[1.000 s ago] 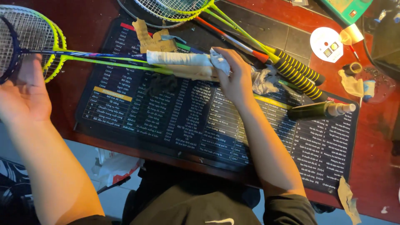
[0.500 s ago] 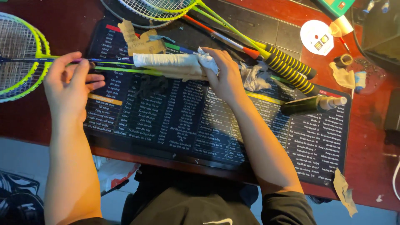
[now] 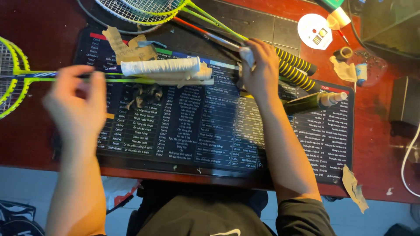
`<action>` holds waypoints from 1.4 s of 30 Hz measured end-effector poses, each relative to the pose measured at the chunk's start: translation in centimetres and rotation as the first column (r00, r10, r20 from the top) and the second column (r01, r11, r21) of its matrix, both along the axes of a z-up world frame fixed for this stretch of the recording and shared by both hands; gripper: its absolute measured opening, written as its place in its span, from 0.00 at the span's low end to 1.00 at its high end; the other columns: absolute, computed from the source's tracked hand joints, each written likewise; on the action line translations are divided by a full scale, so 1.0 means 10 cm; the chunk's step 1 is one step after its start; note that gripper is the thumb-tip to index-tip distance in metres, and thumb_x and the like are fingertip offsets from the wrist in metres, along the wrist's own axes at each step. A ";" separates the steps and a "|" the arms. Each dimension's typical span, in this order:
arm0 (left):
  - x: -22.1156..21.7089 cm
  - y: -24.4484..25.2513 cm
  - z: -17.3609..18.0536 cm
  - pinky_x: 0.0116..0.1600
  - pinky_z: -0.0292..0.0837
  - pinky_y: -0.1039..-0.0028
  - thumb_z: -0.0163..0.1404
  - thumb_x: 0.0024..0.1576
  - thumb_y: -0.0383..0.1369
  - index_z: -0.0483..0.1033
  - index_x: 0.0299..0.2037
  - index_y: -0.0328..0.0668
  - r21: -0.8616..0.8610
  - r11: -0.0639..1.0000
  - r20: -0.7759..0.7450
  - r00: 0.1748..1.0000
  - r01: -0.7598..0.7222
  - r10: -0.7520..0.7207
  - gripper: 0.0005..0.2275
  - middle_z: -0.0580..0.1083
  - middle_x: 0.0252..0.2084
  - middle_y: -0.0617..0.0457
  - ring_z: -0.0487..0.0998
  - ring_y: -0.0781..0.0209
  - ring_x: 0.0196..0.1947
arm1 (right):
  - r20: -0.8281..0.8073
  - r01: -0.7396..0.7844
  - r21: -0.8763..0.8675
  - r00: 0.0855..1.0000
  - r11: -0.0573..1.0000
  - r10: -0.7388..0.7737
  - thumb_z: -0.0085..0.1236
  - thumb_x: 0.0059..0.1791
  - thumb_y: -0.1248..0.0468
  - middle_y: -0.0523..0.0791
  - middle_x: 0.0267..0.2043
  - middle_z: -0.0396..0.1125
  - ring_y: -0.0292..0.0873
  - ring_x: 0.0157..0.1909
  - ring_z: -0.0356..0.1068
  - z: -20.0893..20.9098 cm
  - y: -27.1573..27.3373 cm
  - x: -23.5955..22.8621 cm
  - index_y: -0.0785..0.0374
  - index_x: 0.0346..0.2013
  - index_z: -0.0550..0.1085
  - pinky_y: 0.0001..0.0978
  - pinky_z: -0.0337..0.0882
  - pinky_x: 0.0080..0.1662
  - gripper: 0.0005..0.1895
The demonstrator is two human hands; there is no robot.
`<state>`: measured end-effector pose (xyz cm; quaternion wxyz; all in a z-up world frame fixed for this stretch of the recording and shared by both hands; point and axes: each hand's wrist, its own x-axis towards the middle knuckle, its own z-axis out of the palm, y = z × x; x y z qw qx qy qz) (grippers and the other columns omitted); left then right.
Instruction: Cleaning the strings and frame of a badminton racket using a cloth and liquid cleaner.
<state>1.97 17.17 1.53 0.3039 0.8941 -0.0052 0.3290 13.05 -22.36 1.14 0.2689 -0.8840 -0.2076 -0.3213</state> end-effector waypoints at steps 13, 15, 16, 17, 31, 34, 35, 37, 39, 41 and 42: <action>0.17 -1.48 -0.06 0.33 0.75 0.77 0.58 0.56 0.35 0.81 0.42 0.40 -0.461 0.748 -0.334 0.687 0.478 -0.645 0.09 0.80 0.29 0.52 0.80 0.69 0.26 | 0.027 0.163 -0.208 0.987 0.964 -0.161 0.62 0.46 0.67 0.52 0.47 0.68 0.56 0.51 0.65 -0.30 -0.31 0.37 0.63 0.48 0.78 0.48 0.65 0.49 0.15; 0.17 -1.47 -0.10 0.33 0.75 0.76 0.58 0.56 0.36 0.81 0.42 0.42 -0.436 0.763 -0.378 0.673 0.477 -0.636 0.09 0.80 0.29 0.53 0.79 0.67 0.25 | -0.008 0.216 -0.252 0.974 0.943 -0.226 0.60 0.51 0.67 0.47 0.45 0.69 0.53 0.51 0.66 -0.35 -0.30 0.44 0.61 0.44 0.78 0.48 0.65 0.49 0.07; 0.17 -1.47 -0.11 0.33 0.75 0.76 0.58 0.56 0.36 0.81 0.42 0.42 -0.435 0.765 -0.378 0.674 0.476 -0.634 0.09 0.80 0.29 0.53 0.79 0.67 0.25 | -0.008 0.215 -0.251 0.975 0.944 -0.224 0.60 0.51 0.67 0.47 0.45 0.69 0.53 0.51 0.66 -0.33 -0.26 0.45 0.61 0.44 0.78 0.48 0.65 0.49 0.07; 0.17 -1.46 -0.13 0.33 0.75 0.77 0.58 0.56 0.36 0.81 0.42 0.42 -0.443 0.760 -0.372 0.674 0.475 -0.638 0.09 0.80 0.29 0.54 0.80 0.68 0.25 | 0.004 0.213 -0.248 0.976 0.945 -0.219 0.59 0.52 0.66 0.47 0.45 0.69 0.53 0.51 0.66 -0.32 -0.22 0.47 0.61 0.43 0.78 0.47 0.65 0.49 0.06; 0.23 -1.47 0.16 0.40 0.79 0.77 0.50 0.61 0.34 0.77 0.53 0.34 -0.666 0.613 -0.273 0.626 0.424 -0.730 0.14 0.82 0.37 0.51 0.82 0.69 0.33 | 0.062 0.242 -0.112 0.970 0.964 -0.236 0.59 0.57 0.67 0.49 0.47 0.67 0.56 0.52 0.65 0.38 0.44 0.10 0.62 0.43 0.73 0.51 0.66 0.47 0.03; 0.40 -1.49 0.28 0.48 0.82 0.75 0.45 0.68 0.37 0.72 0.60 0.32 -0.752 0.508 -0.108 0.681 0.421 -0.724 0.17 0.81 0.45 0.50 0.84 0.67 0.43 | 0.020 0.113 -0.061 0.993 0.992 -0.112 0.53 0.48 0.73 0.51 0.47 0.66 0.59 0.52 0.66 0.64 0.53 -0.23 0.64 0.46 0.71 0.51 0.69 0.52 0.13; 0.45 -1.51 0.31 0.52 0.84 0.73 0.43 0.70 0.38 0.69 0.64 0.33 -0.740 0.479 -0.013 0.702 0.473 -0.712 0.18 0.79 0.49 0.49 0.83 0.64 0.48 | 0.107 -0.014 -0.040 0.994 0.999 0.018 0.53 0.49 0.73 0.54 0.48 0.66 0.60 0.51 0.66 0.69 0.54 -0.35 0.69 0.49 0.68 0.50 0.68 0.52 0.14; 0.51 -1.56 0.43 0.56 0.85 0.70 0.41 0.72 0.39 0.66 0.68 0.33 -0.721 0.449 0.086 0.711 0.528 -0.698 0.20 0.76 0.54 0.48 0.82 0.62 0.53 | 0.198 -0.140 -0.033 0.970 0.990 0.144 0.54 0.51 0.74 0.57 0.48 0.66 0.62 0.50 0.67 0.79 0.60 -0.60 0.74 0.52 0.65 0.50 0.68 0.52 0.16; 0.51 -1.63 0.60 0.59 0.80 0.70 0.38 0.72 0.39 0.54 0.72 0.37 -0.812 0.221 0.243 0.658 0.540 -0.713 0.22 0.75 0.58 0.53 0.80 0.63 0.56 | -0.502 -0.074 0.330 0.830 0.941 0.242 0.52 0.56 0.67 0.46 0.43 0.73 0.41 0.46 0.76 0.85 0.67 -0.87 0.64 0.52 0.71 0.30 0.72 0.48 0.10; 0.45 -1.65 0.61 0.55 0.79 0.71 0.38 0.74 0.39 0.56 0.73 0.37 -0.804 0.183 0.298 0.651 0.565 -0.698 0.21 0.76 0.48 0.52 0.81 0.64 0.49 | -0.558 -0.070 0.498 0.737 0.865 0.381 0.48 0.59 0.67 0.46 0.41 0.68 0.38 0.44 0.68 0.84 0.74 -1.04 0.65 0.52 0.72 0.28 0.69 0.46 0.09; 0.44 -1.65 0.63 0.51 0.79 0.72 0.39 0.76 0.39 0.58 0.73 0.37 -0.790 0.152 0.353 0.644 0.594 -0.679 0.20 0.78 0.38 0.52 0.81 0.65 0.41 | -0.570 -0.044 0.650 0.633 0.759 0.524 0.44 0.62 0.67 0.45 0.39 0.63 0.36 0.42 0.61 0.84 0.78 -1.11 0.66 0.52 0.72 0.27 0.66 0.45 0.09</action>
